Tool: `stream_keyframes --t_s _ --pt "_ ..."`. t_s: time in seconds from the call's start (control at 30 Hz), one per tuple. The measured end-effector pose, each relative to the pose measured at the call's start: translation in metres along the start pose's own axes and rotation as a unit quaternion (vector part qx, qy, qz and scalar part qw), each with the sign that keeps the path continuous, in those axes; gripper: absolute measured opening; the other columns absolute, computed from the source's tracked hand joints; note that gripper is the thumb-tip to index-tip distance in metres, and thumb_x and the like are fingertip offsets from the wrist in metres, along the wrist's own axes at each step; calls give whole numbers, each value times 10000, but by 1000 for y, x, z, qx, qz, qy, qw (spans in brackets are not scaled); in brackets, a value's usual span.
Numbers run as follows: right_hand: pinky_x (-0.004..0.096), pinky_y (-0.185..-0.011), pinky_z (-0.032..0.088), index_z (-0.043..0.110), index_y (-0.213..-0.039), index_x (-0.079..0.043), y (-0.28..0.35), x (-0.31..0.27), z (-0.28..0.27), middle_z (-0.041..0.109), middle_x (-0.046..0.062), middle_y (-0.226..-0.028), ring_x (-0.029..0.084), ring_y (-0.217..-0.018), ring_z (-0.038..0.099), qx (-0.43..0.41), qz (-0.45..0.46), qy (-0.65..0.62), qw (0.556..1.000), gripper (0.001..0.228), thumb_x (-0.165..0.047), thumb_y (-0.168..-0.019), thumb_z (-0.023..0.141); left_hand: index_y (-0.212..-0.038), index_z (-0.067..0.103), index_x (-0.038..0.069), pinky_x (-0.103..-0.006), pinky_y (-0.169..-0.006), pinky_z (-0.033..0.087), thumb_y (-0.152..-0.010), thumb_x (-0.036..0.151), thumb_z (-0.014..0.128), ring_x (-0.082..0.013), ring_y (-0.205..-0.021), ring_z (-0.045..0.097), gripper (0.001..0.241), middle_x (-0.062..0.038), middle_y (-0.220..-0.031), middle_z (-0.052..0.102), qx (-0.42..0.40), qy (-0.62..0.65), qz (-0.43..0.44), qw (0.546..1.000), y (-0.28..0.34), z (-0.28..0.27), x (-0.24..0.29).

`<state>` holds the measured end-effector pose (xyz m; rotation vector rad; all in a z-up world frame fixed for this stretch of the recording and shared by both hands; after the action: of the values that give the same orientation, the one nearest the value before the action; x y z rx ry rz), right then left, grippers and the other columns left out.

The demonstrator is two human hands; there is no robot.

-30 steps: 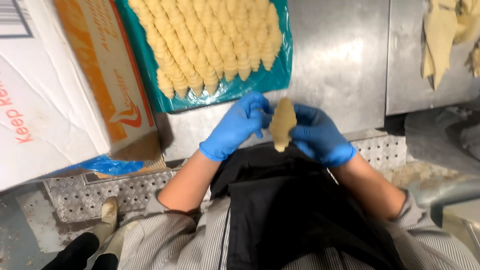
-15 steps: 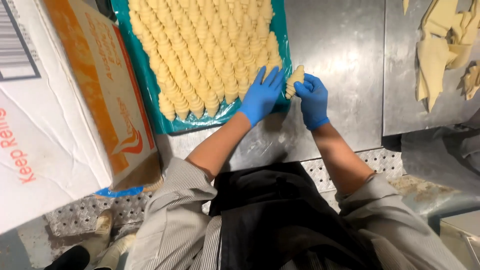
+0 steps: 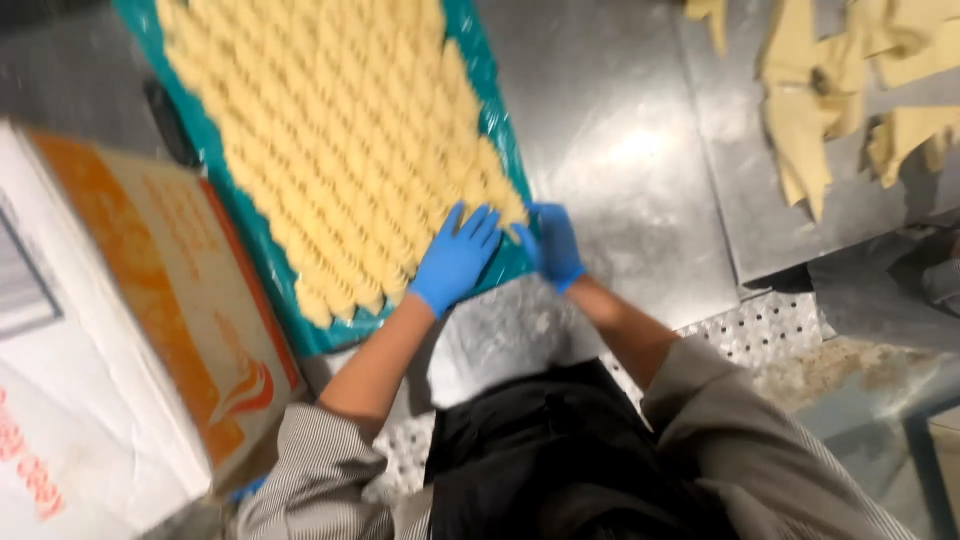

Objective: Rolling pieces of dough into croissant shapes and placing them on a tray.

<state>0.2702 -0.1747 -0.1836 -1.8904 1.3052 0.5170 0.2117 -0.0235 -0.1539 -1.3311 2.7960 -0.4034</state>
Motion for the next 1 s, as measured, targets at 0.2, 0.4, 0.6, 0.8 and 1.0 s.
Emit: stream_keyframes --t_s 0.2,0.4,0.6,0.8,1.0 --pt "511 -1017 474 632 -1203 -29 -6 -28 -11 640 212 -1222 431 -1150 593 -11 -24 73 997 377 -217 -905 766 -1378 589 119 -563 -1247 240 -943 187 561 -310 -1462 446 440 -119 -1548 504 -20 97 -54 994 -24 -5 2" --pt "495 -981 467 628 -1273 -50 -24 -10 -96 545 301 -1373 452 -1196 551 -92 14 38 995 464 -217 -858 756 -1563 417 117 -580 -1229 202 -987 405 556 -334 -1506 351 659 -118 -1626 394 -18 89 -70 993 -46 25 19" --pt "473 -1044 480 607 -1313 -28 -42 149 -215 629 215 -1301 398 -1231 576 -58 34 104 992 440 -265 -955 703 -1521 400 92 -598 -1195 214 -904 452 601 -410 -1453 345 742 -199 -1570 385 -10 53 -129 990 -48 9 21" --pt "503 -1043 448 607 -1288 -10 -135 233 -301 600 242 -1344 439 -1277 527 -80 -71 325 940 497 -283 -879 678 -1505 415 12 -541 -1186 277 -911 344 639 -422 -1426 394 717 -240 -1538 438 70 111 -301 945 -55 -33 54" --pt "511 -1001 481 600 -1292 -9 -151 299 -309 639 226 -1301 423 -1197 586 -200 -120 325 916 476 -332 -941 609 -1434 467 7 -524 -1146 349 -888 293 685 -426 -1335 457 654 -236 -1415 525 67 160 -342 924 -84 -41 128"
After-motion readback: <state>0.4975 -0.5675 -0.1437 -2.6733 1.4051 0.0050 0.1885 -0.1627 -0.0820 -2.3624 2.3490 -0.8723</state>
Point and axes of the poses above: each hand's wrist, its own y-axis away from the middle knuckle, its own z-axis out of the palm, x = y × z, the point moved 9 cm from there along -y, towards the middle knuckle
